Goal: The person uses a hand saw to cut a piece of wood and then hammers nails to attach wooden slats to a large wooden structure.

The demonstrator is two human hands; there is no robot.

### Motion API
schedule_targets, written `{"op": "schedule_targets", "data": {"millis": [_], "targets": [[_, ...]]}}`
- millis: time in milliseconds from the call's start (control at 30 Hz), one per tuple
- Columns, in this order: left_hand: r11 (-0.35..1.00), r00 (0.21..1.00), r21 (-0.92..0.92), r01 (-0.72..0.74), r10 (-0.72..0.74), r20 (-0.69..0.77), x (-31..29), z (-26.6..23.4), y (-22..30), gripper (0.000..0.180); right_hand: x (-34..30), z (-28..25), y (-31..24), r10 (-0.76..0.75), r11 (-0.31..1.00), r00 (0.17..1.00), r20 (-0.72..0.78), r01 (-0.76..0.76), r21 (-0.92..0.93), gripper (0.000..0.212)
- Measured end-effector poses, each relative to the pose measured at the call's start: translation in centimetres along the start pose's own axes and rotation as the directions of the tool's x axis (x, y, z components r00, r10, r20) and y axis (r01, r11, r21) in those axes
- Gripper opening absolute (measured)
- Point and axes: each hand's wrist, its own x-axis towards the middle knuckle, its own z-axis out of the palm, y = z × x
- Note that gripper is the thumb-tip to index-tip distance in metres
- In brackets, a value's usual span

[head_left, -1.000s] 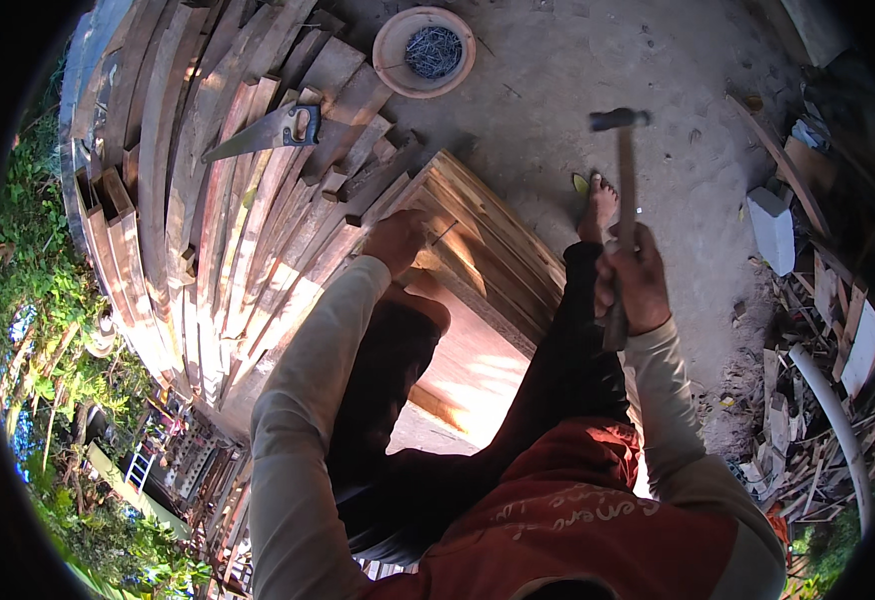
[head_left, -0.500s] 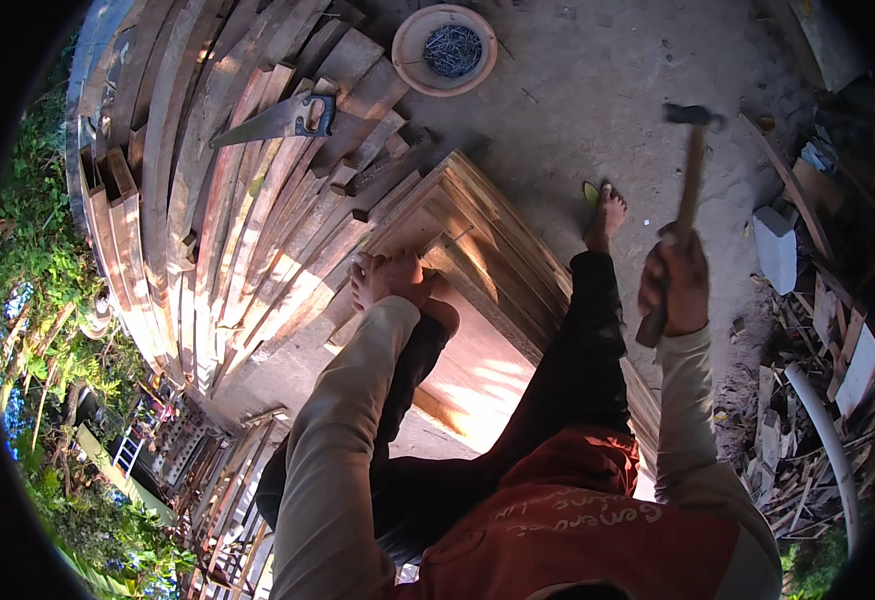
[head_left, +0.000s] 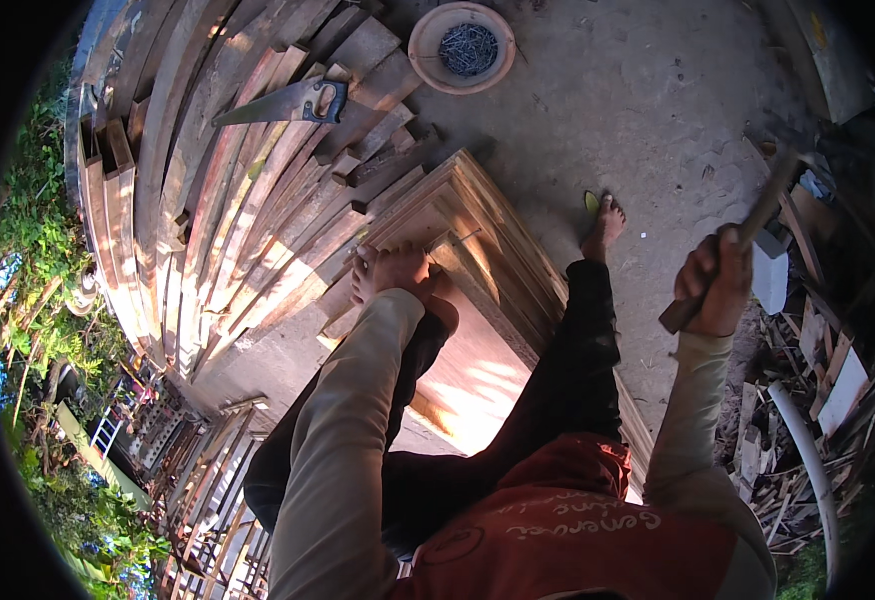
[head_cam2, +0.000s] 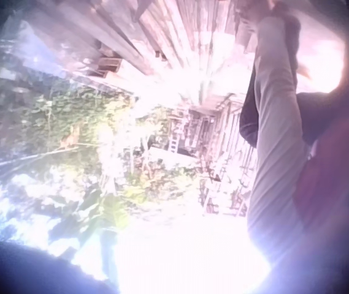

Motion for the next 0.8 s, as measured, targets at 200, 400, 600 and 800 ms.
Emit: {"op": "schedule_targets", "data": {"millis": [200, 400, 600, 800], "targets": [[0.996, 0.974, 0.007, 0.09, -0.087, -0.21, 1.1, 2.8, -0.2, 0.04, -10.0, 4.8, 17.4, 0.61, 0.757, 0.793, -0.003, -0.583, -0.294, 0.022], [0.997, 0.98, 0.023, 0.076, -0.071, -0.184, -1.4, 0.8, -3.2, 0.033, -6.2, 4.0, 7.9, 0.429, 0.88, 0.903, -0.004, -0.419, -0.221, 0.021], [0.997, 0.98, 0.07, -0.03, 0.043, -0.196, -0.4, 1.2, -4.2, 0.032, -9.9, 6.3, 17.3, 0.335, 0.942, 0.925, -0.179, -0.325, 0.083, 0.025], [0.998, 0.998, -0.005, -0.065, 0.065, -0.02, -0.3, 1.2, -4.6, 0.051, -7.1, 6.7, 9.0, 0.586, 0.783, 0.808, 0.063, -0.545, -0.3, 0.025]]}}
